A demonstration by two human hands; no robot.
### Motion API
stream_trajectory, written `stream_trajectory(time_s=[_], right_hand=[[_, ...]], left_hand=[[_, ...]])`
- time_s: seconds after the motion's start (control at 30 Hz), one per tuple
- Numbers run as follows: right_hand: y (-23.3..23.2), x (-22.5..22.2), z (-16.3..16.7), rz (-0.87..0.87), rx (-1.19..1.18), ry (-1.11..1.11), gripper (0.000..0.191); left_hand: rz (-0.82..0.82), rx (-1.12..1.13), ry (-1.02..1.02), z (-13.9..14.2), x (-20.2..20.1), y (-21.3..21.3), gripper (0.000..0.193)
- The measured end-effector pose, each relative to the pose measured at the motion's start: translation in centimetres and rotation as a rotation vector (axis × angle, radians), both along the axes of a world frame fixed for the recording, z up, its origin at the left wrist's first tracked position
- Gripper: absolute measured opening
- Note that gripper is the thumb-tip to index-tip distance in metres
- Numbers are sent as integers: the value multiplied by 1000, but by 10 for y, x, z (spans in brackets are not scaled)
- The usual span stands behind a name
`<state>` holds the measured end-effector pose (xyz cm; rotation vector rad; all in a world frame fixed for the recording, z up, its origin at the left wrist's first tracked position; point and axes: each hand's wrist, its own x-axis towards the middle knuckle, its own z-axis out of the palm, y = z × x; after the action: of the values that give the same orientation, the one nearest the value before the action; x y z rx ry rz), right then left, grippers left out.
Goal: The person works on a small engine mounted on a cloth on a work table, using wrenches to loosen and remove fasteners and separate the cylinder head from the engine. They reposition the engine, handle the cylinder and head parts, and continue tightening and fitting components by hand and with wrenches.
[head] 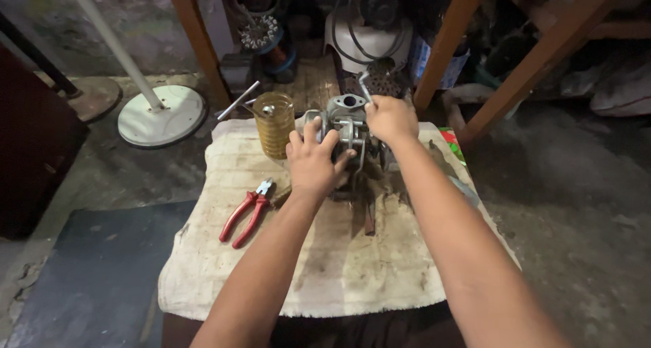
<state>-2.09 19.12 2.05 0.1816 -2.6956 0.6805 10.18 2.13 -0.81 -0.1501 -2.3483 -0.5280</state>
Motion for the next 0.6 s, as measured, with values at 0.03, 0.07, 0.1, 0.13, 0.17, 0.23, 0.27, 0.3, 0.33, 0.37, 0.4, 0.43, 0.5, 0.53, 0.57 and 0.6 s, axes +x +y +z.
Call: stream_trajectory(time_s=[0.03,0.07,0.1,0.13,0.17,0.23,0.27,0.3,0.33,0.37,0.4,0.43,0.5,0.53,0.57,0.6], right_hand=[[-1,-2,-1,-26,-43,14,31],[-1,-5,-2,-50,-82,29,30],[-1,-8,-3,-73,-120,45,29],[2,-11,-6,-84,-272,35,28],[7,-12,-8,-93,-421,25,26],[15,-11,-17,41,-768,115,20],[21,-8,-21,187,-962,225,17],[26,-5,-25,339,-1151,333,15],[32,2,-29,333,-1129,327,16],[38,10,-33,330,-1107,326,19],[41,19,-37,330,-1087,322,22],[42,28,-39,331,-1050,345,24],[46,42,-38,329,-975,398,29],[46,46,-35,376,-961,415,30],[47,51,-31,425,-944,429,31],[46,54,-28,476,-926,441,31]], left_hand=[[-3,4,1,0,0,0,44],[2,2,-5,0,0,0,45],[8,0,-10,1,0,0,45],[11,-1,-14,1,-1,1,45],[12,1,-7,2,-1,2,46],[13,-1,-3,3,0,3,46],[16,6,-20,4,-1,4,45],[21,13,-38,5,0,5,44],[26,20,-58,6,1,6,43],[21,29,-60,8,0,7,44],[19,38,-62,10,0,8,45],[20,45,-64,12,1,8,46],[26,50,-86,15,2,7,46],[24,55,-99,16,2,8,45],[24,49,-97,16,3,9,44],[28,45,-95,17,3,9,44]])
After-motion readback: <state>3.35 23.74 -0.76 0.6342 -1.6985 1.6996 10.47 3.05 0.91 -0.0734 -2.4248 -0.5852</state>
